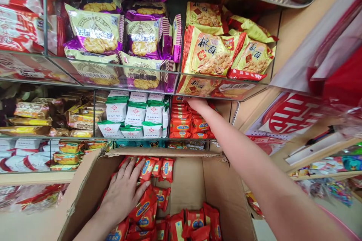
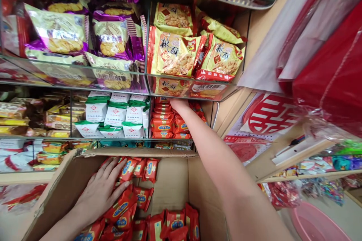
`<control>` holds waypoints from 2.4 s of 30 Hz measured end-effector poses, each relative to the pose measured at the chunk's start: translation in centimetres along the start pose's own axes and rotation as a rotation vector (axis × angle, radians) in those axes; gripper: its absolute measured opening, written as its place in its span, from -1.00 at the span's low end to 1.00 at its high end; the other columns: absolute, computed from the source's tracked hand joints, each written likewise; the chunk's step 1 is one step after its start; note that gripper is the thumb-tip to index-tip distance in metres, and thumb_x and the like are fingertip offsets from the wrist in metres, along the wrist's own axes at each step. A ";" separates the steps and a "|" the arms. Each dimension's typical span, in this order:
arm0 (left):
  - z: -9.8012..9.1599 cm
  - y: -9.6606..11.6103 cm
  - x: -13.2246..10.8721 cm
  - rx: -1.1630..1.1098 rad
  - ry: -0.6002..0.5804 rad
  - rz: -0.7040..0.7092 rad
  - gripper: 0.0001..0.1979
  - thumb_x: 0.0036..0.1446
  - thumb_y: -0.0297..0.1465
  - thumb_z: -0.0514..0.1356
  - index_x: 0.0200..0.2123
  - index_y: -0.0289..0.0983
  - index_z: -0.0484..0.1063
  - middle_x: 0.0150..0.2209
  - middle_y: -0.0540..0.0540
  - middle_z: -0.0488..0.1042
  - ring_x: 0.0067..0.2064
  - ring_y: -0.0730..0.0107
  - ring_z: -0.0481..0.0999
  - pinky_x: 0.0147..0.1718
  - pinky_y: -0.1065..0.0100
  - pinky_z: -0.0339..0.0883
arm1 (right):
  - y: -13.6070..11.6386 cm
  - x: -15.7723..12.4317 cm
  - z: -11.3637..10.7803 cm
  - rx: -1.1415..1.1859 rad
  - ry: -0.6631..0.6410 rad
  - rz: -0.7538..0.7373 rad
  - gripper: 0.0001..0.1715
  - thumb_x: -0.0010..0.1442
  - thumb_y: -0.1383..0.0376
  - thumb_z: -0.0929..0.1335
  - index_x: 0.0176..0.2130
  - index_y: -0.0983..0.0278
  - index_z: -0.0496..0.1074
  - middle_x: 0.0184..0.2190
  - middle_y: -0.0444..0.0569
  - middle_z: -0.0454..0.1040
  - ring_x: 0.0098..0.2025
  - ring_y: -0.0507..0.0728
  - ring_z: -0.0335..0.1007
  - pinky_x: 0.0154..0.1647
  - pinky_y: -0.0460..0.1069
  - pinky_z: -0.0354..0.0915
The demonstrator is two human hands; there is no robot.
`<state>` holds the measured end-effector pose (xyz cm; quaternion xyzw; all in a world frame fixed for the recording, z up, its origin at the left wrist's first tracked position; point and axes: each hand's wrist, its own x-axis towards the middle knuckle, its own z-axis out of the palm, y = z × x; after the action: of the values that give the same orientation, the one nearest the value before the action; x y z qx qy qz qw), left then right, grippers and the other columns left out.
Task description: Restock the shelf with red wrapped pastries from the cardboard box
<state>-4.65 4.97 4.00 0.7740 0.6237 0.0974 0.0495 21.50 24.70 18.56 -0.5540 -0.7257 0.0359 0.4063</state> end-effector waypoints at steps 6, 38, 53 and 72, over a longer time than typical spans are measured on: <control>-0.1 0.1 0.1 -0.028 0.005 0.007 -0.42 0.11 -0.12 -0.06 0.16 -0.23 0.15 0.20 -0.26 0.17 0.23 -0.04 0.05 0.00 -0.14 0.15 | -0.8 -0.2 -1.1 0.033 -0.084 0.012 -0.52 0.04 0.25 0.37 -0.01 0.16 0.33 0.08 -0.05 0.31 0.17 0.26 0.09 0.21 0.25 -0.08; -2.1 3.0 -1.3 -1.286 -0.168 -0.084 -0.43 -0.07 -0.25 0.22 0.02 -0.22 0.14 -0.14 -0.10 0.47 -0.18 0.32 0.50 -0.16 0.22 0.39 | -5.5 -25.7 4.0 1.153 -0.310 0.696 -0.67 -0.15 0.12 0.45 -0.41 0.27 0.38 -0.57 -0.21 0.33 -0.55 -0.05 0.18 -0.53 -0.12 0.15; -4.1 1.8 -2.4 -0.974 0.025 -0.052 -0.64 -0.01 -0.15 0.14 -0.17 -0.21 0.37 -0.21 -0.10 0.54 -0.17 0.24 0.50 -0.16 0.24 0.39 | -6.5 -19.9 -4.8 0.914 -0.044 0.400 -0.59 -0.06 0.20 0.41 -0.17 0.24 0.35 -0.42 -0.14 0.45 -0.44 0.00 0.35 -0.43 -0.08 0.29; 0.3 -1.6 -2.4 0.160 -0.071 -0.048 -0.46 0.06 -0.22 -0.02 0.13 -0.22 0.21 0.22 -0.21 0.14 0.24 0.08 0.09 0.07 0.09 0.09 | -1.7 -2.9 -0.2 0.140 0.207 0.188 -0.40 -0.02 0.38 0.40 0.04 0.27 0.28 -0.02 0.08 0.41 0.06 0.22 0.28 0.16 0.13 0.04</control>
<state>-6.65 2.96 3.13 0.7633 0.6457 0.0185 0.0121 20.46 21.60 17.94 -0.5905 -0.6208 0.0669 0.5113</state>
